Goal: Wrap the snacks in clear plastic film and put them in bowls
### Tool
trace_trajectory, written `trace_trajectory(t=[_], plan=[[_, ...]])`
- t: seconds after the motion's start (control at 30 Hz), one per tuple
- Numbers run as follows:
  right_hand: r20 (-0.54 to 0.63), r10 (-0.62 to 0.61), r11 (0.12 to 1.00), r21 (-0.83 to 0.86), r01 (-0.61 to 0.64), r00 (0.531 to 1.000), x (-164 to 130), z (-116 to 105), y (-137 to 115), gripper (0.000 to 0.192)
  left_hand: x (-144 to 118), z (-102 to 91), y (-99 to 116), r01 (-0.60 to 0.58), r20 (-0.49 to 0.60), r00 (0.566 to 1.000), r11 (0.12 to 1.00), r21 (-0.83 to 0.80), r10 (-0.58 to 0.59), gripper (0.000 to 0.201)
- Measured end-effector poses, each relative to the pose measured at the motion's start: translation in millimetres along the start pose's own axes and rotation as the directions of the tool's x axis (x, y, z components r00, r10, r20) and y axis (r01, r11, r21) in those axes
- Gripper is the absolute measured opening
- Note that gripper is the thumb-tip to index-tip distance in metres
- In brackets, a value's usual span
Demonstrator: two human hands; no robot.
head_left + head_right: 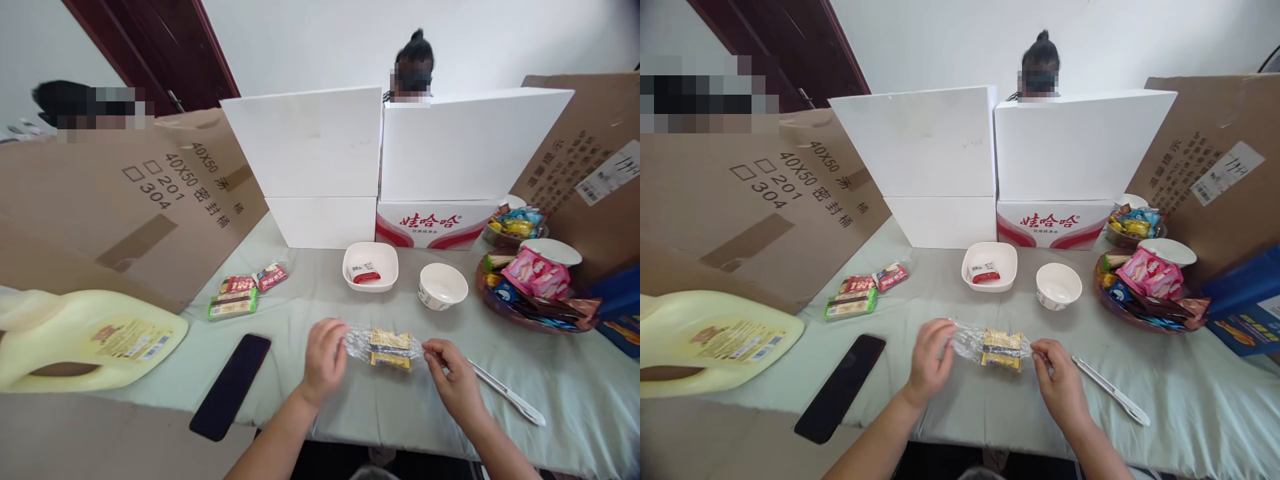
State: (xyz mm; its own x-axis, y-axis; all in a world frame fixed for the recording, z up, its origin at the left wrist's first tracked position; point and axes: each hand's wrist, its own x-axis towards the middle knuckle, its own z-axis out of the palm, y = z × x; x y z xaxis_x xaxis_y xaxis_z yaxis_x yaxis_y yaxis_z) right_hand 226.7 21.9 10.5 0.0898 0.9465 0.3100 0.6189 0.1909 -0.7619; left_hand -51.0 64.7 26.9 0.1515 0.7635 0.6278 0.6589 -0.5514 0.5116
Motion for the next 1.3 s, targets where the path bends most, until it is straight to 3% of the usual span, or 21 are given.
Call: trace_trajectory(t=[0.03,0.1,0.27,0.33,0.4,0.5,0.57,0.63,0.7,0.77,0.83,0.93,1.03,1.17,1.3], plan=[[0.001,0.001,1.000,0.007,-0.001,1.000,0,1,-1,0.024,3,2.3,7,-0.092,0.142,0.986,0.995,0.025,0.087,0.032],[-0.022,0.012,1.000,0.016,-0.011,1.000,0,2,-3,0.023,8,7.2,17,-0.162,0.329,0.935,0.984,0.069,0.131,0.039],[-0.084,0.001,1.000,-0.013,-0.002,0.997,-4,-10,-1,0.021,8,1.8,28,-0.225,0.345,0.922,0.968,0.110,0.175,0.027],[-0.089,-0.037,0.998,-0.053,0.033,0.995,-8,-17,0,0.020,2,-8.3,35,-0.275,0.391,0.891,0.960,0.059,0.231,0.028],[-0.131,-0.094,0.991,-0.111,0.080,0.987,-11,-24,-2,0.019,-8,-18.2,44,-0.303,0.516,0.815,0.953,-0.004,0.262,0.028],[-0.186,-0.217,0.967,-0.177,0.185,0.958,-13,-29,-16,0.017,-21,-25.2,54,-0.287,0.722,0.648,0.956,-0.065,0.243,0.014],[-0.106,-0.307,0.945,-0.154,0.290,0.946,-12,-29,-31,0.020,-24,-22.4,57,-0.241,0.782,0.592,0.969,-0.064,0.198,0.010],[0.091,-0.372,0.919,-0.106,0.380,0.924,-12,-24,-46,0.020,-19,-14.6,57,-0.194,0.763,0.627,0.980,-0.042,0.156,0.009],[0.298,-0.356,0.907,-0.117,0.404,0.886,-13,-16,-56,0.017,-9,-4.3,56,-0.166,0.691,0.707,0.985,-0.042,0.148,0.013],[0.389,-0.291,0.900,-0.199,0.388,0.874,-14,-7,-57,0.015,2,6.4,55,-0.176,0.613,0.769,0.982,-0.071,0.182,0.017],[0.357,-0.255,0.892,-0.271,0.361,0.899,-14,-1,-51,0.014,11,16.3,53,-0.215,0.568,0.792,0.973,-0.084,0.224,0.022],[0.202,-0.258,0.908,-0.285,0.308,0.945,-10,6,-32,0.015,17,29.7,48,-0.261,0.572,0.784,0.964,-0.048,0.240,0.035],[0.086,-0.261,0.922,-0.275,0.274,0.962,-3,13,-10,0.027,19,41.8,40,-0.249,0.584,0.786,0.968,-0.001,0.203,0.048],[0.117,-0.253,0.884,-0.374,0.279,0.960,3,27,16,0.044,20,51.4,29,-0.204,0.564,0.811,0.979,0.022,0.156,0.063],[0.151,-0.275,0.830,-0.461,0.314,0.949,4,34,24,0.038,25,49.9,22,-0.250,0.570,0.798,0.968,0.018,0.195,0.058]])
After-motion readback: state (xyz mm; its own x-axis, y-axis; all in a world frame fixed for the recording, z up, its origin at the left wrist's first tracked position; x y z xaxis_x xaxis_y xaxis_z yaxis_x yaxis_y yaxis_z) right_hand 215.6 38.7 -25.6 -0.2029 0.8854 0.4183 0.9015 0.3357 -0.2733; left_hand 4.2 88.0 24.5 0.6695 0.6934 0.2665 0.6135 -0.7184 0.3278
